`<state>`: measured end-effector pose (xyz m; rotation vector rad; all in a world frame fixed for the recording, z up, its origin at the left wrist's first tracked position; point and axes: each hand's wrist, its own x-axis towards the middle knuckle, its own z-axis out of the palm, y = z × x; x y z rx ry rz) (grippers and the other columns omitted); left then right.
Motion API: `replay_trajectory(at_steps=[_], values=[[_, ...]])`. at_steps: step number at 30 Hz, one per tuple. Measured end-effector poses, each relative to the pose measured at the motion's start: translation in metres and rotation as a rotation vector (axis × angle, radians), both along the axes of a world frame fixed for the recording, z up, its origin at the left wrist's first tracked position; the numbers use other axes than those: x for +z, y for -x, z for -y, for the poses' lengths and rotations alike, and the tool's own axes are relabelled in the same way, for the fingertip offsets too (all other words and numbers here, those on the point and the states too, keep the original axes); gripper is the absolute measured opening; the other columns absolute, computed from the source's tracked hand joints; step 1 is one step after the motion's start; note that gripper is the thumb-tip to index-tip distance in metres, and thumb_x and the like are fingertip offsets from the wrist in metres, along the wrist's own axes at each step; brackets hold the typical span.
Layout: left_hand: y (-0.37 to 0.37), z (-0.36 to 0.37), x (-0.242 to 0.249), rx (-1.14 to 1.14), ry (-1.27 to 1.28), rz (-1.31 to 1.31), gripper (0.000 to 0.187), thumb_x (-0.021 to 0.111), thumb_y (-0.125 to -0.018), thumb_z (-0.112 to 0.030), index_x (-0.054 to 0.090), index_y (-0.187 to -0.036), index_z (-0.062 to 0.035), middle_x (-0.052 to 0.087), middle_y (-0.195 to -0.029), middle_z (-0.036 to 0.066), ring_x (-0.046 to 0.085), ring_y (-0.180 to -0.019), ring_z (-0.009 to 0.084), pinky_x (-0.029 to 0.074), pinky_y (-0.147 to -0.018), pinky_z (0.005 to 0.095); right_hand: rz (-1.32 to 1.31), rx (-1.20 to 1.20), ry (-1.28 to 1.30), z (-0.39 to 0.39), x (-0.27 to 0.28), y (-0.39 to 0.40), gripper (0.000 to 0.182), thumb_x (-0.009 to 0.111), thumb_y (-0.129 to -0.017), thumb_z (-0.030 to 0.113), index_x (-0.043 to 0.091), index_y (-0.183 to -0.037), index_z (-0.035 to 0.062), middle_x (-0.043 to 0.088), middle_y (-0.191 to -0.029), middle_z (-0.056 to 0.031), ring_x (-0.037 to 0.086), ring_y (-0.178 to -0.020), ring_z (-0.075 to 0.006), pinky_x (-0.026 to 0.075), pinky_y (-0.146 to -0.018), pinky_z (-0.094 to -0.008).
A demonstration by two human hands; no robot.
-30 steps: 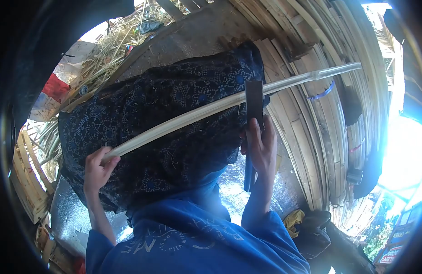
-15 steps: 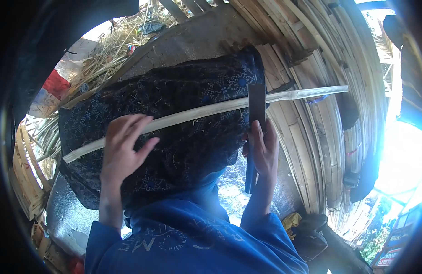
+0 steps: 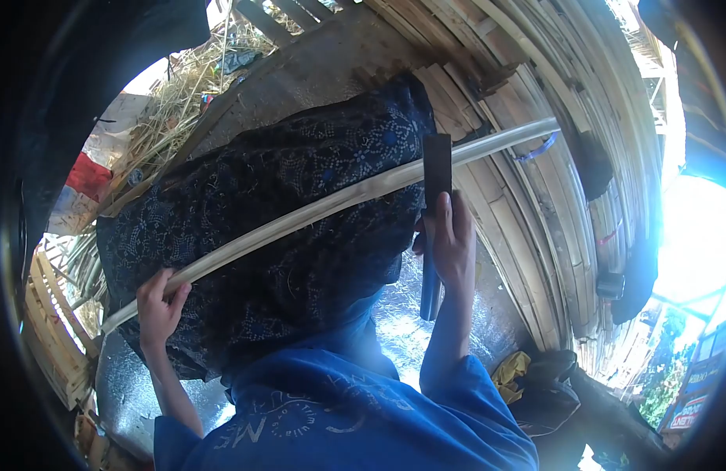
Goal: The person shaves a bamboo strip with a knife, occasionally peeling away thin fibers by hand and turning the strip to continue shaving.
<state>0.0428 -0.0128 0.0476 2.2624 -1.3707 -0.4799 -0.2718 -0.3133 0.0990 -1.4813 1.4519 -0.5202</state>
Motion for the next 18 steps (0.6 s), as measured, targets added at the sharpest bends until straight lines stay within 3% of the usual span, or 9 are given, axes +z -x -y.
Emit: replay_trajectory(at_steps=[7,10,12,15,16,18], values=[[-0.020,-0.037,-0.022,-0.017,-0.014,0.030,0.039,0.069,-0.085,-0.038,0.057,-0.085,-0.0007,0.060,-0.074,0.015,0.060,-0.066,0.0340,0.044,-0.061,0.0453,-0.048,-0.052,0.140,0.029,0.002,0.009,0.034,0.041,-0.104,0.035,0.051,-0.100,0.0023,0.058,-0.062,-0.0075,0.061,-0.052,-0.0141,0.047,-0.046,-0.0261],[-0.045,-0.077,-0.020,0.071,-0.105,0.128,0.043,0.064,-0.086,-0.043,0.057,-0.084,-0.0001,0.058,-0.079,0.018,0.059,-0.078,0.0357,0.044,-0.070,0.0466,-0.020,-0.054,0.133,0.029,-0.001,0.014,0.033,0.042,-0.104,0.034,0.051,-0.101,0.0025,0.058,-0.062,-0.0071,0.060,-0.051,-0.0137,0.047,-0.046,-0.0258],[-0.056,-0.092,-0.008,0.043,-0.196,0.373,0.043,0.057,-0.089,-0.044,0.058,-0.089,-0.0015,0.058,-0.093,0.019,0.056,-0.096,0.0358,0.042,-0.083,0.0486,0.033,-0.019,0.119,0.028,-0.008,0.013,0.033,0.042,-0.104,0.033,0.052,-0.100,0.0020,0.058,-0.062,-0.0067,0.059,-0.051,-0.0133,0.047,-0.046,-0.0258],[-0.035,-0.058,0.020,0.076,-0.104,0.425,0.041,0.053,-0.091,-0.044,0.061,-0.099,-0.0038,0.057,-0.107,0.016,0.052,-0.108,0.0344,0.037,-0.094,0.0504,0.033,-0.005,0.061,0.023,-0.014,0.003,0.034,0.042,-0.103,0.033,0.053,-0.098,0.0015,0.058,-0.062,-0.0063,0.059,-0.050,-0.0130,0.046,-0.045,-0.0258],[-0.029,-0.042,0.022,0.034,-0.030,0.404,0.043,0.056,-0.091,-0.044,0.062,-0.109,-0.0062,0.056,-0.113,0.012,0.052,-0.109,0.0325,0.039,-0.093,0.0500,0.008,0.001,0.090,0.021,-0.016,0.000,0.034,0.042,-0.103,0.032,0.054,-0.095,0.0011,0.057,-0.063,-0.0060,0.059,-0.050,-0.0133,0.046,-0.045,-0.0261],[0.001,0.008,0.028,-0.033,0.077,0.260,0.041,0.063,-0.089,-0.032,0.058,-0.119,-0.0039,0.055,-0.117,0.015,0.051,-0.112,0.0356,0.040,-0.095,0.0470,-0.015,0.015,0.098,0.019,-0.016,-0.006,0.034,0.042,-0.103,0.032,0.054,-0.095,0.0010,0.057,-0.063,-0.0059,0.059,-0.050,-0.0135,0.046,-0.045,-0.0263]])
